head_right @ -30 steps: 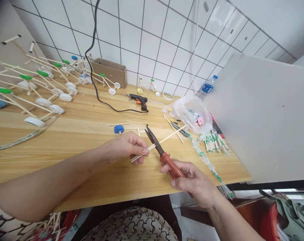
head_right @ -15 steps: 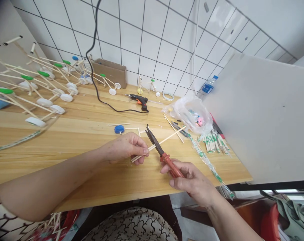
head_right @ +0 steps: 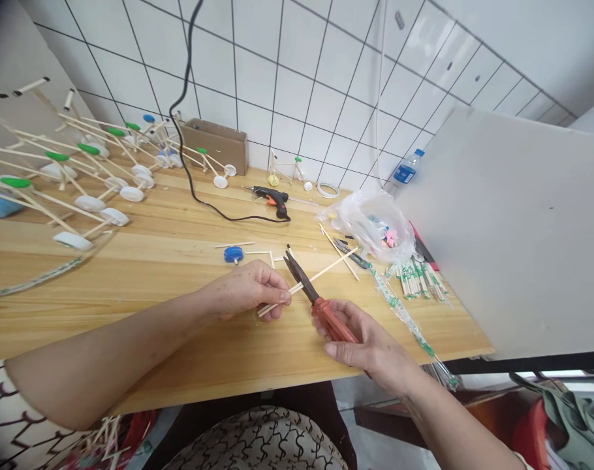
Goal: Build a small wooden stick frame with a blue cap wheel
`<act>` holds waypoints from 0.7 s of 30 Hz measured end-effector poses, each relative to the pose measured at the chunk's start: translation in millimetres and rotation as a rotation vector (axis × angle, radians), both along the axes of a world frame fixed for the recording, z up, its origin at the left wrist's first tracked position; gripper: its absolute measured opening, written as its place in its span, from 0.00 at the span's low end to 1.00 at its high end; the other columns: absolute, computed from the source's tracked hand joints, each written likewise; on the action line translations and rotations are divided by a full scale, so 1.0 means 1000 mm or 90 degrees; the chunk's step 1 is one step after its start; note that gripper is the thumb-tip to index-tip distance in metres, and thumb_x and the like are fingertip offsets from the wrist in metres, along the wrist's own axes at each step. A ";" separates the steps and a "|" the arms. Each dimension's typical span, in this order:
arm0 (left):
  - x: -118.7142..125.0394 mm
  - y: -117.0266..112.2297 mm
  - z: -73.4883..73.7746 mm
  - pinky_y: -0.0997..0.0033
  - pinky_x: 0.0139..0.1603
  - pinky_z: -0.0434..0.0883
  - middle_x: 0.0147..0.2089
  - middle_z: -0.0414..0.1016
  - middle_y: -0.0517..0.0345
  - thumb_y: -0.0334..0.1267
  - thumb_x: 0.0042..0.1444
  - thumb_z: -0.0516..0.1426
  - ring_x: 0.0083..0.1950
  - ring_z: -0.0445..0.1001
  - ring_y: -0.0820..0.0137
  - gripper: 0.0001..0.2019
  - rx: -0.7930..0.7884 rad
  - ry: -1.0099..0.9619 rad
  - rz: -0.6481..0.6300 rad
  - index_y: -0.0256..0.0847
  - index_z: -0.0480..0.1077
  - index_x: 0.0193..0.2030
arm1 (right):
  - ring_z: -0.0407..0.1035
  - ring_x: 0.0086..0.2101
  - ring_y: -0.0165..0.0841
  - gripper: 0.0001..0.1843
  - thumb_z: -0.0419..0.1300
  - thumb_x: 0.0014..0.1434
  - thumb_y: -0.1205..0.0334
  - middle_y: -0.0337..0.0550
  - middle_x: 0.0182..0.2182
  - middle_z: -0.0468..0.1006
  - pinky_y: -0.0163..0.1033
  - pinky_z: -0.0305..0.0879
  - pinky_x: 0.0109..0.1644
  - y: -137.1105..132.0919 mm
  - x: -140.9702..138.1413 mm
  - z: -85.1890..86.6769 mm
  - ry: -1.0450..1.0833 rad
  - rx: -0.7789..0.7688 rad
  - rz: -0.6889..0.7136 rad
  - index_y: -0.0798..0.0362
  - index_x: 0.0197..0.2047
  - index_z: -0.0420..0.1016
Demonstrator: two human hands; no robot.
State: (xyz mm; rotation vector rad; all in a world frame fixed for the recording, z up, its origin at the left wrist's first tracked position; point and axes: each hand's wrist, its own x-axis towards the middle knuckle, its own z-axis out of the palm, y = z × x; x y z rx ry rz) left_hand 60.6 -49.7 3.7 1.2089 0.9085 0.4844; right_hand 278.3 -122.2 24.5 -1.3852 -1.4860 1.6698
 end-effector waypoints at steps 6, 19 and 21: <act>0.003 -0.002 -0.002 0.75 0.22 0.64 0.15 0.70 0.59 0.32 0.44 0.57 0.17 0.65 0.76 0.07 0.005 0.006 -0.009 0.34 0.69 0.19 | 0.65 0.36 0.32 0.22 0.64 0.46 0.60 0.43 0.38 0.71 0.34 0.60 0.32 0.002 -0.004 0.006 -0.039 -0.055 0.017 0.53 0.46 0.70; 0.003 -0.005 0.003 0.76 0.21 0.62 0.15 0.70 0.58 0.35 0.43 0.58 0.17 0.64 0.76 0.08 0.023 -0.001 -0.012 0.34 0.68 0.18 | 0.62 0.33 0.29 0.20 0.59 0.45 0.68 0.44 0.38 0.71 0.30 0.55 0.25 -0.002 -0.006 0.012 -0.023 -0.098 0.007 0.53 0.44 0.68; 0.003 -0.006 0.003 0.76 0.21 0.62 0.15 0.70 0.58 0.35 0.42 0.58 0.17 0.64 0.77 0.09 0.023 -0.005 -0.014 0.34 0.68 0.17 | 0.62 0.33 0.29 0.19 0.59 0.45 0.68 0.44 0.38 0.70 0.30 0.54 0.25 -0.003 -0.005 0.013 -0.021 -0.098 0.007 0.53 0.44 0.68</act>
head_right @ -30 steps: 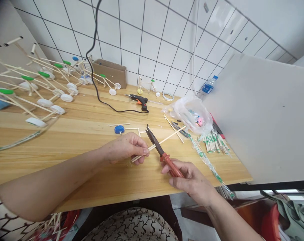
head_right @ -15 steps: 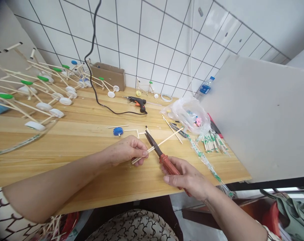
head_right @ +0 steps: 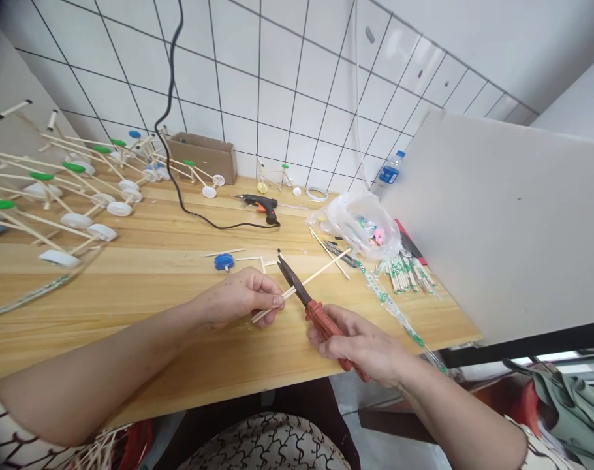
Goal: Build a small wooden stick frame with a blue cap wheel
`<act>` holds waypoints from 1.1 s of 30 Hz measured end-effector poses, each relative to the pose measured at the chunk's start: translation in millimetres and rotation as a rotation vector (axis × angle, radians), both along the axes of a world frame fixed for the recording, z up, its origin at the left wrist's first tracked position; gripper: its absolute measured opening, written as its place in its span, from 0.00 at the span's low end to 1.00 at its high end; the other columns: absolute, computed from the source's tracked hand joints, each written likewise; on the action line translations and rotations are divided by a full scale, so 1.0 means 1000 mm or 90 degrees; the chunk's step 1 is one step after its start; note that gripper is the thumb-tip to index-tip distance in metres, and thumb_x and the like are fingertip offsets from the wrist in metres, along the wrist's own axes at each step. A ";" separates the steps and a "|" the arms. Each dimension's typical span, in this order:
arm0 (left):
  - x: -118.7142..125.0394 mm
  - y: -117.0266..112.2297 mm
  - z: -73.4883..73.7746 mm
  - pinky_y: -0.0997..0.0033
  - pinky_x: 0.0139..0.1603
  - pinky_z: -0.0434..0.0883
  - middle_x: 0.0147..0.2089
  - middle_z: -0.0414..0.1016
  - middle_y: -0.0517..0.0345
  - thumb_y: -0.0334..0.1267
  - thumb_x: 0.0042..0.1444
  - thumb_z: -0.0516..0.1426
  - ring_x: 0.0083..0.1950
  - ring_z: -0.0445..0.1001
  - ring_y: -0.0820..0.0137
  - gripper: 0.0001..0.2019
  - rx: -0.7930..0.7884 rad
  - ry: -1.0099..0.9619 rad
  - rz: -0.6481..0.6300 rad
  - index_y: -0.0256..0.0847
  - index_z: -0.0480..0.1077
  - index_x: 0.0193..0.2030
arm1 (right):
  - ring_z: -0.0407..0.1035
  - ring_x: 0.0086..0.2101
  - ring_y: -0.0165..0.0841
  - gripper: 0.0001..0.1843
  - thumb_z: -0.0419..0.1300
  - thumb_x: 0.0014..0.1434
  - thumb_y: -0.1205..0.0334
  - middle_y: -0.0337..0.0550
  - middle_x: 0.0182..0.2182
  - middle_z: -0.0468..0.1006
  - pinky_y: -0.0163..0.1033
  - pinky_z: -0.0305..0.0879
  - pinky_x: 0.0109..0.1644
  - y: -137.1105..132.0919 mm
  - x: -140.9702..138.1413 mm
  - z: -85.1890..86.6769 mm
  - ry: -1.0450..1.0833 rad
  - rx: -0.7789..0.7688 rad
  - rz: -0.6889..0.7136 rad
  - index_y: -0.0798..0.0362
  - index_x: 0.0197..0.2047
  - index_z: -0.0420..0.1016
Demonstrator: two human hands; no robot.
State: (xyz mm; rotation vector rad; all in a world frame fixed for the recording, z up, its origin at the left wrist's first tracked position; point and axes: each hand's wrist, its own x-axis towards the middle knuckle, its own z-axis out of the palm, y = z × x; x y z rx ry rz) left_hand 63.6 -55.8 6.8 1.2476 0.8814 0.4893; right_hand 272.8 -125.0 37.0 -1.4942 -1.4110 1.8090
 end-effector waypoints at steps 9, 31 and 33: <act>0.001 0.002 -0.003 0.74 0.21 0.63 0.15 0.70 0.58 0.37 0.39 0.59 0.17 0.64 0.76 0.08 -0.020 -0.005 -0.016 0.34 0.69 0.19 | 0.62 0.32 0.28 0.20 0.57 0.45 0.70 0.43 0.39 0.69 0.30 0.54 0.24 -0.003 0.003 -0.003 0.000 0.004 0.015 0.53 0.44 0.68; 0.007 0.000 -0.010 0.77 0.15 0.55 0.11 0.67 0.59 0.35 0.36 0.58 0.12 0.60 0.78 0.06 -0.090 0.030 0.006 0.34 0.68 0.17 | 0.59 0.21 0.25 0.14 0.50 0.30 0.73 0.36 0.22 0.64 0.31 0.57 0.23 -0.006 -0.013 -0.010 0.020 -0.035 -0.022 0.55 0.26 0.63; 0.007 0.000 -0.011 0.77 0.14 0.54 0.11 0.67 0.59 0.34 0.36 0.58 0.12 0.60 0.78 0.05 -0.094 0.036 0.005 0.34 0.68 0.17 | 0.59 0.21 0.25 0.14 0.49 0.29 0.73 0.36 0.22 0.64 0.31 0.56 0.22 -0.005 -0.014 -0.011 0.027 -0.041 -0.025 0.55 0.25 0.63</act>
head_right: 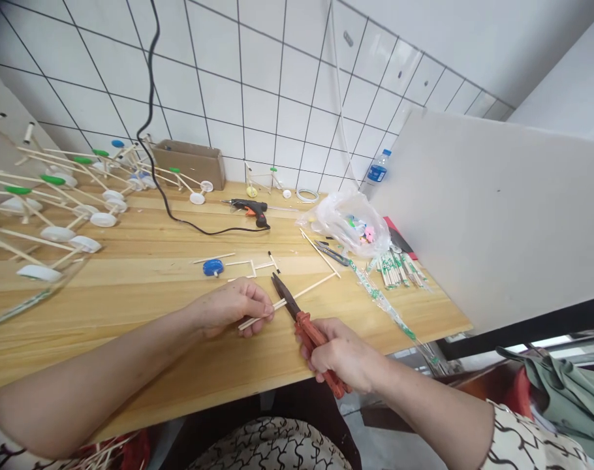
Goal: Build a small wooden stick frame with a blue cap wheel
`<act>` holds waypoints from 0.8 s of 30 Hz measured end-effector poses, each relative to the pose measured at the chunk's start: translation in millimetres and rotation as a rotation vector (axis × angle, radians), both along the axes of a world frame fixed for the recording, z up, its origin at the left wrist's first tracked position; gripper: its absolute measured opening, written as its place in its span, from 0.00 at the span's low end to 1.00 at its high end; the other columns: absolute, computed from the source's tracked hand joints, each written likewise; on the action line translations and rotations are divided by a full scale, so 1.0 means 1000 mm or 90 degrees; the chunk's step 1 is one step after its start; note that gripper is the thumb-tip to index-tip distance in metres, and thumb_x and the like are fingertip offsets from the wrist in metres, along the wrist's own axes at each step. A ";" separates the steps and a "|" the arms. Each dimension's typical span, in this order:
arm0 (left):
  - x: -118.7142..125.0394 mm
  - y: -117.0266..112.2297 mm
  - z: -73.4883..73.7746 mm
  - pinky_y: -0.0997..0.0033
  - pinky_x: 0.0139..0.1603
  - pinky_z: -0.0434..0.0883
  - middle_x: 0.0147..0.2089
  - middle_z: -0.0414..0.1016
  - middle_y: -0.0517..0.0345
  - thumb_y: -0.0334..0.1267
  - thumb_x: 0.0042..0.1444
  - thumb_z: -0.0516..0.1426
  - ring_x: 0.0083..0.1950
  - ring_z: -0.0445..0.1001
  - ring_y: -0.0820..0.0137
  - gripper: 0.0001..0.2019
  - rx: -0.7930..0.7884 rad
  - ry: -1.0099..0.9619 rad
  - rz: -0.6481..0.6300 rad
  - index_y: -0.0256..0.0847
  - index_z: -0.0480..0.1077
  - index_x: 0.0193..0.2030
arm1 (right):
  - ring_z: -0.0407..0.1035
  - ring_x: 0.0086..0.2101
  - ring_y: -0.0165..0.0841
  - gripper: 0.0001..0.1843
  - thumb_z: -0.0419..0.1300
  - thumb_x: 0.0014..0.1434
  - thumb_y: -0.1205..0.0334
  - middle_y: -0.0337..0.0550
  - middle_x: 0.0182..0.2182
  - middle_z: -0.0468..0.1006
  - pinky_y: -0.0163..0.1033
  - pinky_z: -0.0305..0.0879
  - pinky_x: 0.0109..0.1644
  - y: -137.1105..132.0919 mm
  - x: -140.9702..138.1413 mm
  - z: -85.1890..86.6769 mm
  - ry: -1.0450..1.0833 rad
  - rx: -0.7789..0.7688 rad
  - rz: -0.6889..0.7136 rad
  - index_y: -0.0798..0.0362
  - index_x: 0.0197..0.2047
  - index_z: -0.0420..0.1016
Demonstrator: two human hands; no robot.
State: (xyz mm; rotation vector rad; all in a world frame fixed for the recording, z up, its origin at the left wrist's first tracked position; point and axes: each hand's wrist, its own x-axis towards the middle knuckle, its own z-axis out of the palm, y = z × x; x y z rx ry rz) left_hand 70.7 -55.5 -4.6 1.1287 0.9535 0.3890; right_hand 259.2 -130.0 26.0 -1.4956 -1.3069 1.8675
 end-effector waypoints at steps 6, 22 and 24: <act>0.001 0.002 -0.006 0.77 0.14 0.55 0.11 0.67 0.59 0.33 0.33 0.57 0.11 0.60 0.77 0.04 -0.021 0.009 0.000 0.34 0.68 0.16 | 0.58 0.19 0.25 0.15 0.49 0.26 0.73 0.35 0.20 0.63 0.30 0.56 0.19 0.003 0.001 -0.006 -0.002 -0.019 -0.008 0.56 0.24 0.63; 0.001 0.001 -0.004 0.77 0.13 0.57 0.12 0.66 0.59 0.35 0.35 0.56 0.12 0.61 0.76 0.05 0.013 0.061 -0.034 0.35 0.68 0.16 | 0.54 0.15 0.22 0.17 0.49 0.26 0.73 0.34 0.18 0.62 0.28 0.51 0.13 0.009 0.000 -0.004 0.012 -0.111 -0.029 0.55 0.26 0.63; 0.001 0.001 -0.006 0.77 0.13 0.57 0.12 0.67 0.59 0.35 0.35 0.56 0.12 0.62 0.76 0.06 0.019 0.058 -0.043 0.35 0.68 0.16 | 0.56 0.16 0.23 0.17 0.50 0.27 0.73 0.34 0.19 0.63 0.28 0.53 0.14 0.008 0.003 -0.005 0.010 -0.110 -0.013 0.55 0.27 0.63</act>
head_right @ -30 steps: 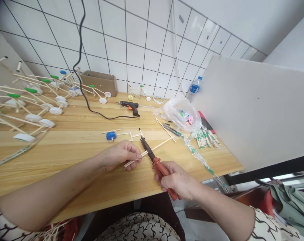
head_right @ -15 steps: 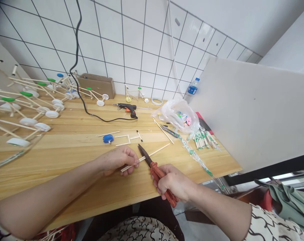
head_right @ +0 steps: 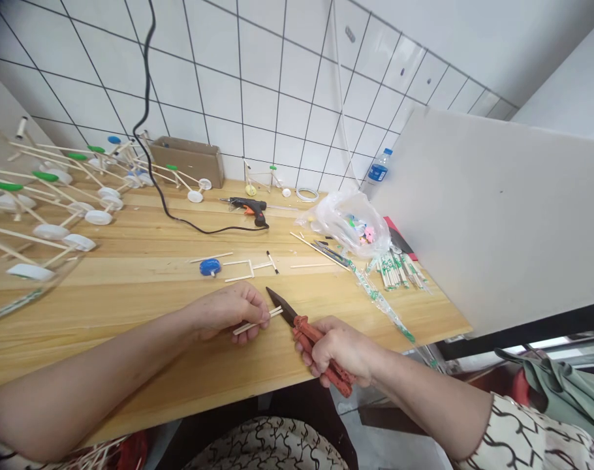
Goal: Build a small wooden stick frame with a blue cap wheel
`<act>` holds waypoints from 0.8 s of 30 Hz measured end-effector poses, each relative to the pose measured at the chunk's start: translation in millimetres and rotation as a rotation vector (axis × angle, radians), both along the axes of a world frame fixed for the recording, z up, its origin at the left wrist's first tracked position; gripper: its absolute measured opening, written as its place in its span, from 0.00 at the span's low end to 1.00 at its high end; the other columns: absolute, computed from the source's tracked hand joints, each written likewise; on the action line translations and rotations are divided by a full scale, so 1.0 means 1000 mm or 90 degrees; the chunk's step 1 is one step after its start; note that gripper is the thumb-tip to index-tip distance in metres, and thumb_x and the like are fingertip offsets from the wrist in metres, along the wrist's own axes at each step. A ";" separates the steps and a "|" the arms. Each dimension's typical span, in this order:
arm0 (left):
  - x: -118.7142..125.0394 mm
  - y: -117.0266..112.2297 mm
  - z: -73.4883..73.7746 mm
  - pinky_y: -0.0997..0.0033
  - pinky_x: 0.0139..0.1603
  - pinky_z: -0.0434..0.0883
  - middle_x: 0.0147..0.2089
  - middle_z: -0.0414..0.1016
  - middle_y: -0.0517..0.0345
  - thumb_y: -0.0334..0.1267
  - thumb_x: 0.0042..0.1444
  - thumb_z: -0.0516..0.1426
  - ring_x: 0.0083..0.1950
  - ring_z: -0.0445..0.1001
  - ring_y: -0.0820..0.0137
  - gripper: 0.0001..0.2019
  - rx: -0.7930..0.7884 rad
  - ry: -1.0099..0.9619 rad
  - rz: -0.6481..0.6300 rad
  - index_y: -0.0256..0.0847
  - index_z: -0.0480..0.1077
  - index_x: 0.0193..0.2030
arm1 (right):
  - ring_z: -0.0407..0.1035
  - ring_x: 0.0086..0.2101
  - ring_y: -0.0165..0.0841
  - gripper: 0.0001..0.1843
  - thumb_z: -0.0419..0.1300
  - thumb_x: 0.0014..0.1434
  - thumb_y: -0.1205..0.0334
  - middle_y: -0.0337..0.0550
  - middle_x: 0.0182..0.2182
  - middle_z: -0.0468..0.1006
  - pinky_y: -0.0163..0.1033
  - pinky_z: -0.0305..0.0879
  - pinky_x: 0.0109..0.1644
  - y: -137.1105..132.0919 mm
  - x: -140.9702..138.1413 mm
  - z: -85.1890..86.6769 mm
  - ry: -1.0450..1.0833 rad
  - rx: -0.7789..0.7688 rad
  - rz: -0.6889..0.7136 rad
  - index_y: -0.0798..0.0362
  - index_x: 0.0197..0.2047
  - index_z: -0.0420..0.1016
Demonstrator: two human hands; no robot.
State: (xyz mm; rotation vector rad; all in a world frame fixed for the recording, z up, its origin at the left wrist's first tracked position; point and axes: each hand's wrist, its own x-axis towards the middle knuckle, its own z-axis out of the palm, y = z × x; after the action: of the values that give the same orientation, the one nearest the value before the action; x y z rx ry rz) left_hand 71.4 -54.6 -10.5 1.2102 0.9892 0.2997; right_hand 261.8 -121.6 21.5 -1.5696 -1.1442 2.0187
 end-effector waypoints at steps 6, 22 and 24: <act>-0.009 0.005 -0.003 0.76 0.14 0.59 0.14 0.69 0.57 0.37 0.38 0.59 0.13 0.64 0.75 0.07 0.000 -0.020 -0.032 0.34 0.69 0.18 | 0.54 0.17 0.23 0.08 0.55 0.37 0.68 0.32 0.17 0.60 0.30 0.50 0.19 -0.005 0.006 0.006 -0.109 0.111 0.079 0.54 0.26 0.62; -0.016 0.010 0.013 0.75 0.28 0.62 0.22 0.73 0.55 0.42 0.43 0.62 0.24 0.67 0.75 0.11 0.137 -0.157 0.108 0.35 0.72 0.20 | 0.66 0.42 0.40 0.17 0.60 0.53 0.53 0.49 0.40 0.72 0.43 0.60 0.47 0.058 0.059 -0.005 -0.578 0.648 0.298 0.53 0.43 0.74; -0.015 0.012 0.011 0.75 0.29 0.62 0.22 0.73 0.56 0.42 0.42 0.62 0.25 0.67 0.75 0.11 0.145 -0.155 0.141 0.35 0.72 0.21 | 0.66 0.43 0.39 0.14 0.57 0.56 0.55 0.49 0.40 0.73 0.43 0.60 0.48 0.072 0.056 -0.007 -0.615 0.694 0.246 0.53 0.41 0.74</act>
State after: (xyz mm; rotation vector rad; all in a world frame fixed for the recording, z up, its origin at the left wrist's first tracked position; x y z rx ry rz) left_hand 56.2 -42.9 0.3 1.2347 0.8924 0.7339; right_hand 318.2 -49.2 14.1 -1.6588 -2.4195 0.3144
